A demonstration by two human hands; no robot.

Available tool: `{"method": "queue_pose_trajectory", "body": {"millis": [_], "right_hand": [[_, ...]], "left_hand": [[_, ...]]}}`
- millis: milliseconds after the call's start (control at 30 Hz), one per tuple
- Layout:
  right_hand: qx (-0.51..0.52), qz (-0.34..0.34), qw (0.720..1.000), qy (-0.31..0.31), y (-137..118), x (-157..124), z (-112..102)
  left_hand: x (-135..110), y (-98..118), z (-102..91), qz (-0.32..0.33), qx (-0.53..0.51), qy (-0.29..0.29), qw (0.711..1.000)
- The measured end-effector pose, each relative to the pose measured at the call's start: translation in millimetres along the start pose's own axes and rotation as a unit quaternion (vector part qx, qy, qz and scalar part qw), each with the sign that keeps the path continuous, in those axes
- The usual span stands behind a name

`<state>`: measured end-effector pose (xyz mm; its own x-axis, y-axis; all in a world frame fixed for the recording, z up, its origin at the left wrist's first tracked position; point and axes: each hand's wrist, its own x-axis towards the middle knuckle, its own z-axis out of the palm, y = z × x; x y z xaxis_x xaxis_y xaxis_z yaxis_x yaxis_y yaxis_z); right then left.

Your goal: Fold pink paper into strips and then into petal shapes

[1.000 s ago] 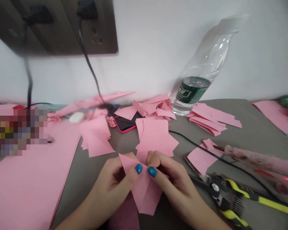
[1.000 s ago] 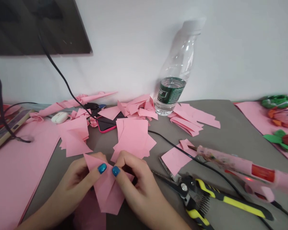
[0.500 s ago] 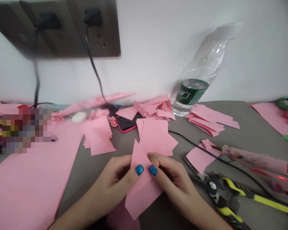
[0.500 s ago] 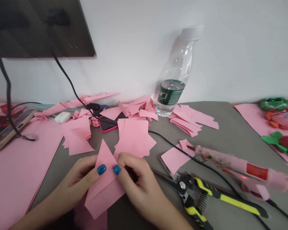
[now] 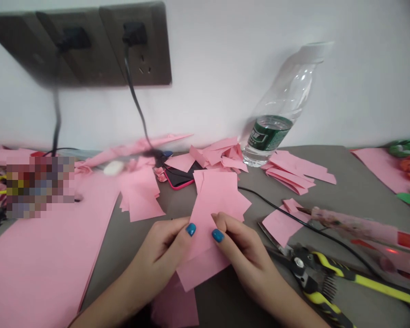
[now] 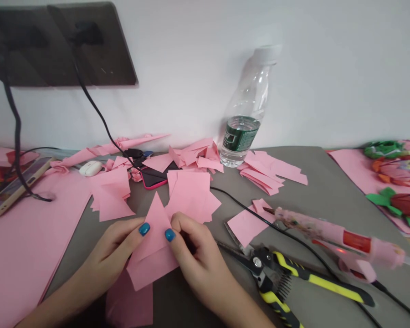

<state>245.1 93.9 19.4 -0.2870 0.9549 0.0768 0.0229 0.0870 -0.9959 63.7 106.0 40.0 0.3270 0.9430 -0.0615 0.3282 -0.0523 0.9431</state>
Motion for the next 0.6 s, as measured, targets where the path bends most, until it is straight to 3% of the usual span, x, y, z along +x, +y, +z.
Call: {"method": "queue_pose_trajectory", "body": {"millis": [267, 600], "right_hand": [[0.001, 0.003, 0.999, -0.037, -3.6, 0.7, 0.5], [0.016, -0.009, 1.000, 0.021, 0.1, 0.9, -0.2]], "left_hand": [[2.0, 2.3, 0.3, -0.007, -0.010, -0.025, 1.000], [3.2, 4.7, -1.5, 0.032, 0.000, -0.054, 0.998]]}}
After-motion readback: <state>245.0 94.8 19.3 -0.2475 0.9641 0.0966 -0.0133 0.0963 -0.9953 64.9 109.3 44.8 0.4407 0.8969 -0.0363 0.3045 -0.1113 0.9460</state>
